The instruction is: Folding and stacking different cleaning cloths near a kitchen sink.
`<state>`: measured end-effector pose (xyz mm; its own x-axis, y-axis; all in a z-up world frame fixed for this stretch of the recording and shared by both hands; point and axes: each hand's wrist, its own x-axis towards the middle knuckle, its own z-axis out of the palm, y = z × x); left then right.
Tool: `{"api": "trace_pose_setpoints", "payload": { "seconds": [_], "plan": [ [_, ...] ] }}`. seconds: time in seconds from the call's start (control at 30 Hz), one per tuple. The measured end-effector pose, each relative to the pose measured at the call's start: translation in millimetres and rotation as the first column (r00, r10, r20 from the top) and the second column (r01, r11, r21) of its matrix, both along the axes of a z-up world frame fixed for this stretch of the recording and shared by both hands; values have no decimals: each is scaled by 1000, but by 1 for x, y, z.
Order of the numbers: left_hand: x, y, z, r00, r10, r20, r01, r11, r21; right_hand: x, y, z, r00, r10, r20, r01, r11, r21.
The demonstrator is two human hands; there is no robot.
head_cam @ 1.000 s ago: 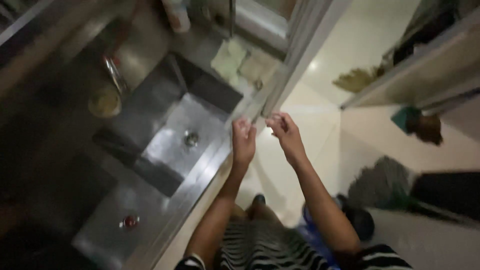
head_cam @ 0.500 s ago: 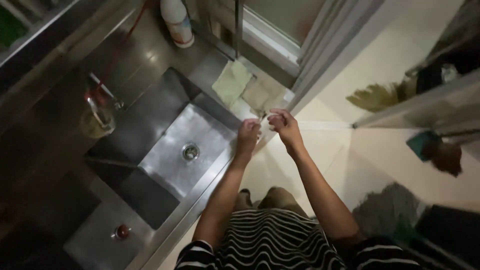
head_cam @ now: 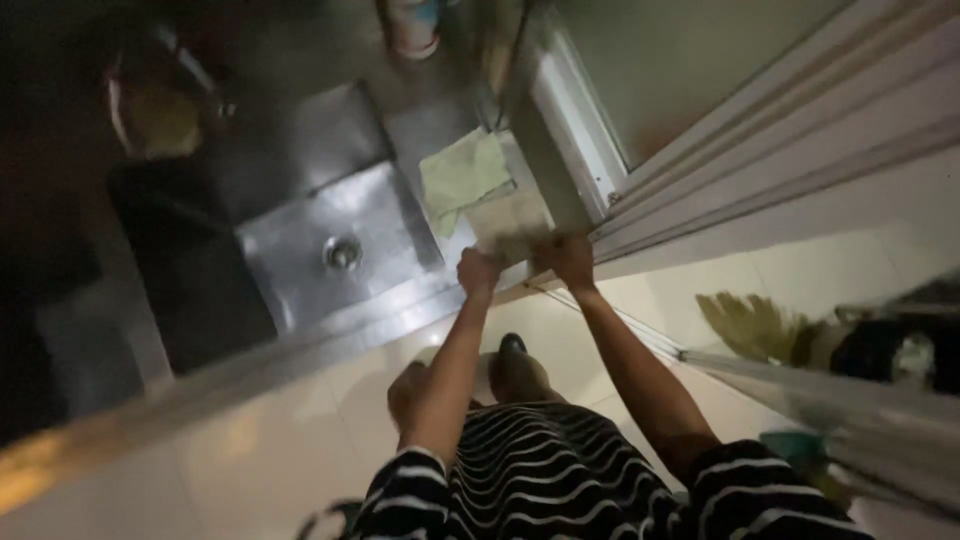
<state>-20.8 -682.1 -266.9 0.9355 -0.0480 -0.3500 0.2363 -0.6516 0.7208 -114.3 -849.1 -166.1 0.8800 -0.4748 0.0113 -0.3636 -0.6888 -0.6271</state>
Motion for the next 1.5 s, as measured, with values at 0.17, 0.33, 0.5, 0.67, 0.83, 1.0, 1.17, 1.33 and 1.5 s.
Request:
{"api": "trace_pose_setpoints", "payload": {
  "seconds": [0.17,0.33,0.5,0.67,0.83,1.0,1.17,1.33,1.5],
  "plan": [
    [11,18,78,997,-10,-81,-8,975,-224,28,-52,-55,982,30,186,-90,941,326],
    [30,45,99,998,-60,-14,18,502,-865,30,-27,65,986,-104,126,-13,718,696],
    [53,58,196,964,-179,198,256,408,-876,48,-31,98,962,175,209,-268,742,615],
    [64,50,240,803,-387,452,593,592,-546,54,23,210,835,358,417,-384,923,-22],
    [80,71,277,281,-445,850,849,529,-3,87,36,212,596,688,415,-798,567,206],
    [84,104,317,699,-469,540,715,471,-517,96,65,199,652,757,45,-729,611,309],
    [84,150,334,879,-183,441,468,515,-718,89,111,160,762,640,96,-625,690,365],
    [77,197,329,972,1,236,207,479,-853,87,144,188,770,563,301,-624,562,544],
    [95,219,315,915,-25,403,321,650,-689,84,120,198,821,568,-54,-461,716,524]
  ]
}}
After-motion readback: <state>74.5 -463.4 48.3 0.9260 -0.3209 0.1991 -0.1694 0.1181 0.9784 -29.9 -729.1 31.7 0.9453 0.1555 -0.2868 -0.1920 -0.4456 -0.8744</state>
